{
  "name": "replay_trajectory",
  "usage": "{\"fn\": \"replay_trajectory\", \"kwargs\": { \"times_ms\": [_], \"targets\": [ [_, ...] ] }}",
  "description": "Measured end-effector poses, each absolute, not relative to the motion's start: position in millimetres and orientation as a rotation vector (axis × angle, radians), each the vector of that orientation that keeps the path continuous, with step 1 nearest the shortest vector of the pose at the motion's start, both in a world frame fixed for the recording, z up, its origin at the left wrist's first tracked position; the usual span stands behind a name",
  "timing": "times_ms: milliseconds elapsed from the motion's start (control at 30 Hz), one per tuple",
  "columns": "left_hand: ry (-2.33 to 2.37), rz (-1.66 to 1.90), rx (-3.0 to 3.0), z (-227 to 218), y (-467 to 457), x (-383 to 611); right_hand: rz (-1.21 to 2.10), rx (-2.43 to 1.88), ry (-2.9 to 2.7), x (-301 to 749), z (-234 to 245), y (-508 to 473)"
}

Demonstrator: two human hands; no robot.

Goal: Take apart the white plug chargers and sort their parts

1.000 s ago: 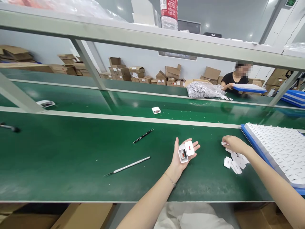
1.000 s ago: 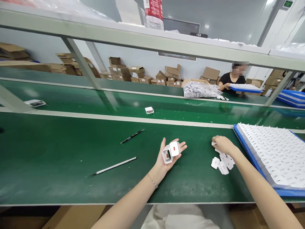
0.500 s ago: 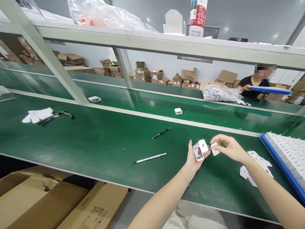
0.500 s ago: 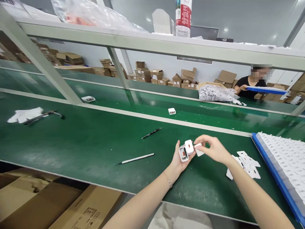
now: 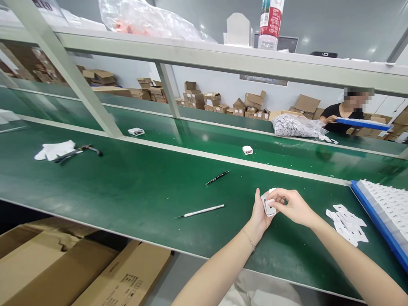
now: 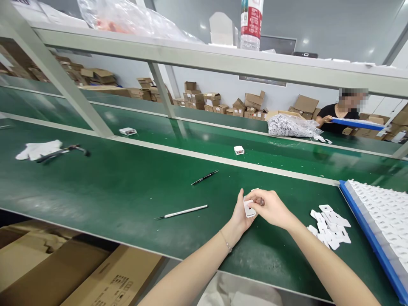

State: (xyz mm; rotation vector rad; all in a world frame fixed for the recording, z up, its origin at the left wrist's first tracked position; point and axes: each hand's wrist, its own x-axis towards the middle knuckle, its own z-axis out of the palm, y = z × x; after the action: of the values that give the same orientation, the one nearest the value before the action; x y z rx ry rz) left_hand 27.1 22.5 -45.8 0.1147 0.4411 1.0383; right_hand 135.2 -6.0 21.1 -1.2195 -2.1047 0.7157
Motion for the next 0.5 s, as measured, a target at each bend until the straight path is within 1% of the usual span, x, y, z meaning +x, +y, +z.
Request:
{"fn": "replay_trajectory", "kwargs": {
  "times_ms": [233, 400, 500],
  "targets": [
    [0.435, 1.013, 0.137, -46.5, 21.4, 28.0, 0.369, -0.988, -2.268, 141.7, 9.8, -5.3],
    [0.449, 1.005, 0.116, -47.1, 21.1, 28.1, 0.285, -0.990, -2.242, 142.3, -3.6, 0.2],
    [0.450, 1.016, 0.093, -46.4, 21.8, 26.5, 0.152, -1.000, -2.263, 141.3, -10.4, 1.4]
  ]
}}
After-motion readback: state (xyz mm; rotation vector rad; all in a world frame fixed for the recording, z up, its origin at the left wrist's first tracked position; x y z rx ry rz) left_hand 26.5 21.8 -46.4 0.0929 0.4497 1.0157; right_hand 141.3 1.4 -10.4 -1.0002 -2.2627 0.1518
